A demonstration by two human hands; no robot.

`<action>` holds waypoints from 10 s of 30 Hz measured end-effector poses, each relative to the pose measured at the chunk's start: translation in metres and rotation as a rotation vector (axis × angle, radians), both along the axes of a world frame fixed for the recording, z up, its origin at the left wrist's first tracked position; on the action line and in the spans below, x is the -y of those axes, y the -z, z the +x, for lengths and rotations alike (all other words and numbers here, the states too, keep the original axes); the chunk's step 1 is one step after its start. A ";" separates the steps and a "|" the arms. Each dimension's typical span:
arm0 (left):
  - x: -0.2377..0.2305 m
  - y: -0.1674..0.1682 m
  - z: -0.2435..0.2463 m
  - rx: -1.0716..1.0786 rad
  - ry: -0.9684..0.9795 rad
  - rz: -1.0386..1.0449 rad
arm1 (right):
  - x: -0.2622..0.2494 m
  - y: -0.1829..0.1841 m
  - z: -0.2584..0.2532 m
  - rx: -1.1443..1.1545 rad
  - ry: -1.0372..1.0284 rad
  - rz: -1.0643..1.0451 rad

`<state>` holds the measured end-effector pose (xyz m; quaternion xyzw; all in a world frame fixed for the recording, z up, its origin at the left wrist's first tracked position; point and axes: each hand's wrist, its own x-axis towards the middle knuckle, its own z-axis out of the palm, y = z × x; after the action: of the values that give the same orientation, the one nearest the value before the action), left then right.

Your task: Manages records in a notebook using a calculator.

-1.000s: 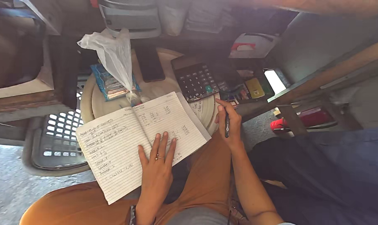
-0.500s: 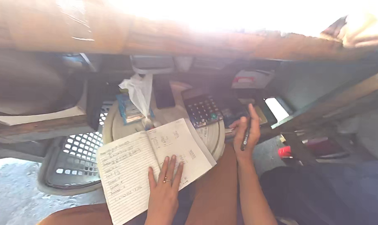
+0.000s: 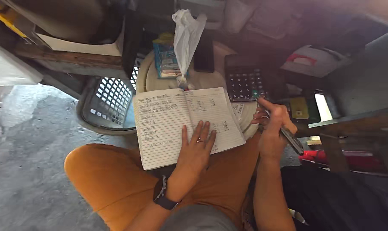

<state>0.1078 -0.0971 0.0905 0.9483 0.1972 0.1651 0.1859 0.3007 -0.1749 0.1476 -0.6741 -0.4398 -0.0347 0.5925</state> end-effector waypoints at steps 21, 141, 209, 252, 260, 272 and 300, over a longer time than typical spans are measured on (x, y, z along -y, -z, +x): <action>0.021 -0.001 0.016 -0.074 -0.049 0.034 | -0.031 -0.029 -0.018 -0.302 -0.209 0.145; 0.050 0.026 -0.060 0.824 -0.229 -1.171 | -0.061 0.028 -0.091 -0.121 -0.425 -0.245; 0.058 0.001 -0.010 0.920 -0.694 -1.004 | -0.062 0.040 -0.090 -0.484 -0.234 -0.139; 0.057 0.001 -0.010 0.906 -0.691 -1.007 | -0.066 0.042 -0.087 -0.478 -0.182 -0.121; 0.057 0.001 -0.011 0.909 -0.675 -1.042 | -0.062 0.044 -0.085 -0.512 -0.198 -0.129; 0.058 0.000 -0.010 0.906 -0.698 -1.039 | -0.067 0.044 -0.085 -0.486 -0.155 -0.110; 0.059 0.000 -0.010 0.910 -0.706 -1.019 | -0.066 0.048 -0.076 -0.475 -0.206 -0.063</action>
<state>0.0974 -0.1559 0.0907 0.4649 0.4441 0.4773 0.5990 0.2246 -0.1086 0.0996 -0.6332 -0.3553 0.1987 0.6583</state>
